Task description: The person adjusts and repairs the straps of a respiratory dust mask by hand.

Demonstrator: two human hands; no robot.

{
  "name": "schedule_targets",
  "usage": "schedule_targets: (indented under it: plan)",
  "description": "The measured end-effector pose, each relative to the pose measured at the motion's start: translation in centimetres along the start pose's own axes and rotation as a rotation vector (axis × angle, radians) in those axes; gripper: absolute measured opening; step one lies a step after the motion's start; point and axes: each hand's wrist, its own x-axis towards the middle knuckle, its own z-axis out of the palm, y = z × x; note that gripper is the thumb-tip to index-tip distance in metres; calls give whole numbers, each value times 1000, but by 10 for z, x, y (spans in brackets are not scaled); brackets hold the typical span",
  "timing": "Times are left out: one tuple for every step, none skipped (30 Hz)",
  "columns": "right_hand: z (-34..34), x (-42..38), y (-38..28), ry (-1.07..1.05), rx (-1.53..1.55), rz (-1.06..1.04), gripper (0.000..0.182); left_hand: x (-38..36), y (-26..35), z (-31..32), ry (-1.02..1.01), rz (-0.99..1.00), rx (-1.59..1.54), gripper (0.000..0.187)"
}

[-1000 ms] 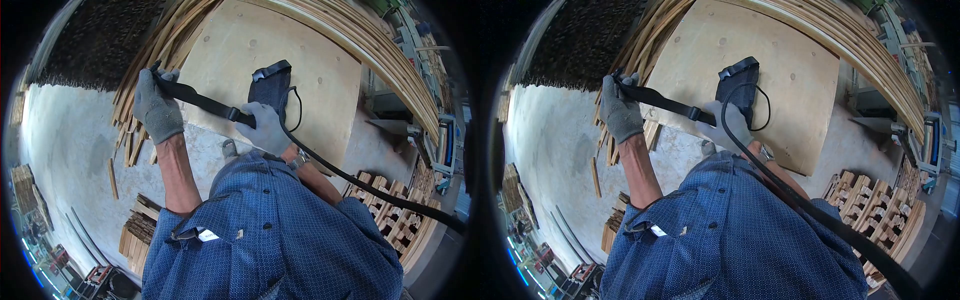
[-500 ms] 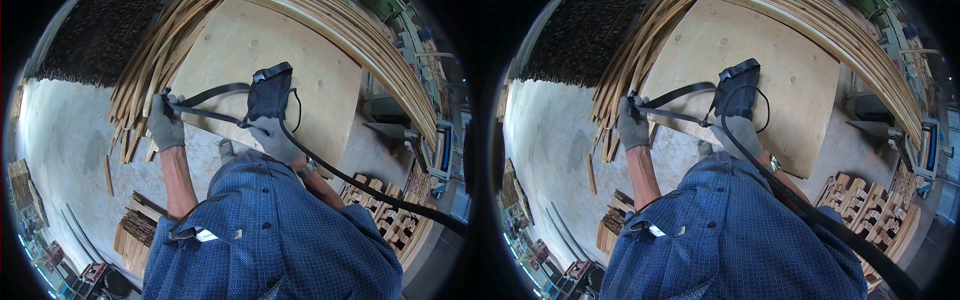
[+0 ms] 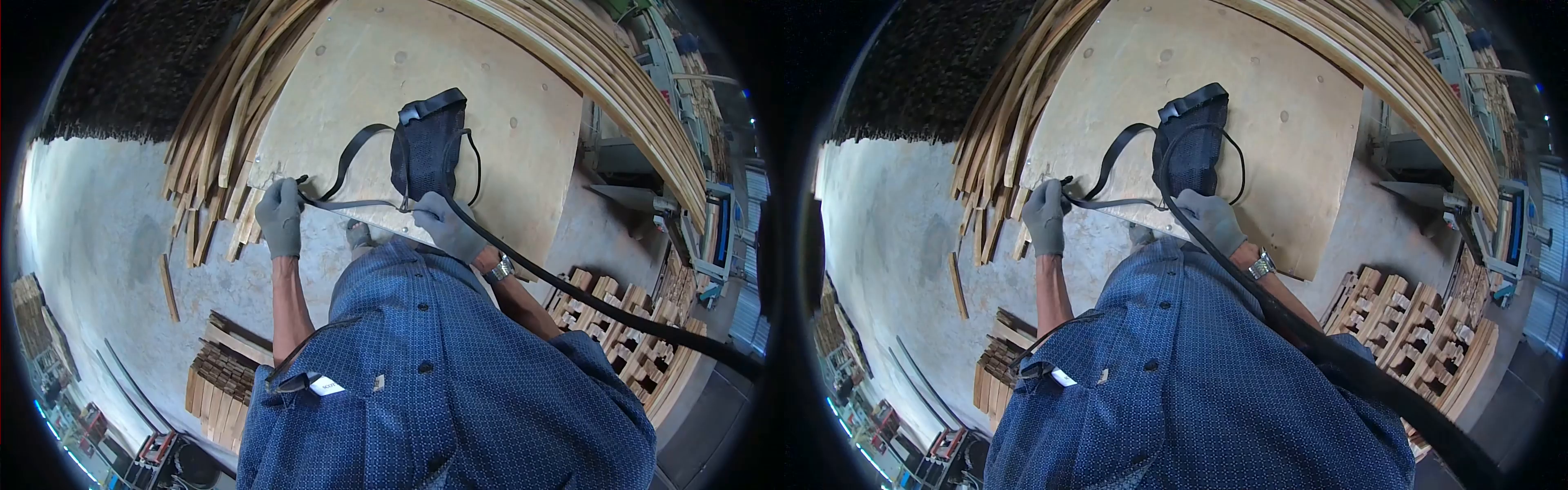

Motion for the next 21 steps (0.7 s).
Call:
schedule_targets:
  plan:
    - [2,0,2,-1,1,2,16,2,-4,-4,0,-2,1,30]
    - [3,0,6,11,24,-16,16,5,-7,-6,-47,84,91,30]
    - [4,-1,6,23,47,-32,16,4,-3,-6,-97,169,180,29]
    - [4,-1,7,24,48,-27,16,1,-1,-4,-100,167,181,29]
    - [3,-1,7,9,100,17,17,-6,2,-2,-38,274,330,27]
    - [3,-1,7,-6,152,60,17,-14,9,2,26,381,477,25]
    - [3,-1,7,-6,152,62,17,-22,15,5,24,379,477,25]
    - [3,-1,8,-17,186,108,18,-29,21,8,107,538,571,24]
    - [2,-1,8,-27,218,156,18,-38,24,13,190,696,661,25]
    - [1,-2,6,-26,214,160,18,-50,24,17,129,726,650,27]
    - [0,-1,4,-34,232,179,18,-62,24,22,37,761,624,23]
    - [0,0,2,-44,251,194,17,-82,40,30,-124,632,516,14]
    - [-1,2,3,-49,250,192,17,-94,54,40,-263,443,370,9]
    - [-2,3,4,-54,226,139,17,-96,37,44,-430,270,462,16]
    - [-4,3,2,-61,201,87,16,-98,39,49,-429,263,457,16]
    - [-4,2,-1,-69,199,89,16,-100,40,57,-523,-7,212,19]
    - [-6,3,-4,-91,231,148,16,-100,43,64,-604,-269,-39,23]
    - [-8,4,-7,-110,262,209,16,-101,46,68,-610,-348,-123,26]
    - [-7,2,-3,-112,258,215,16,-101,47,69,-612,-354,-129,26]
    - [-5,1,3,-110,239,160,15,-100,48,71,-600,-380,-207,25]
    - [-3,2,3,-108,224,100,15,-98,48,72,-582,-403,-283,24]
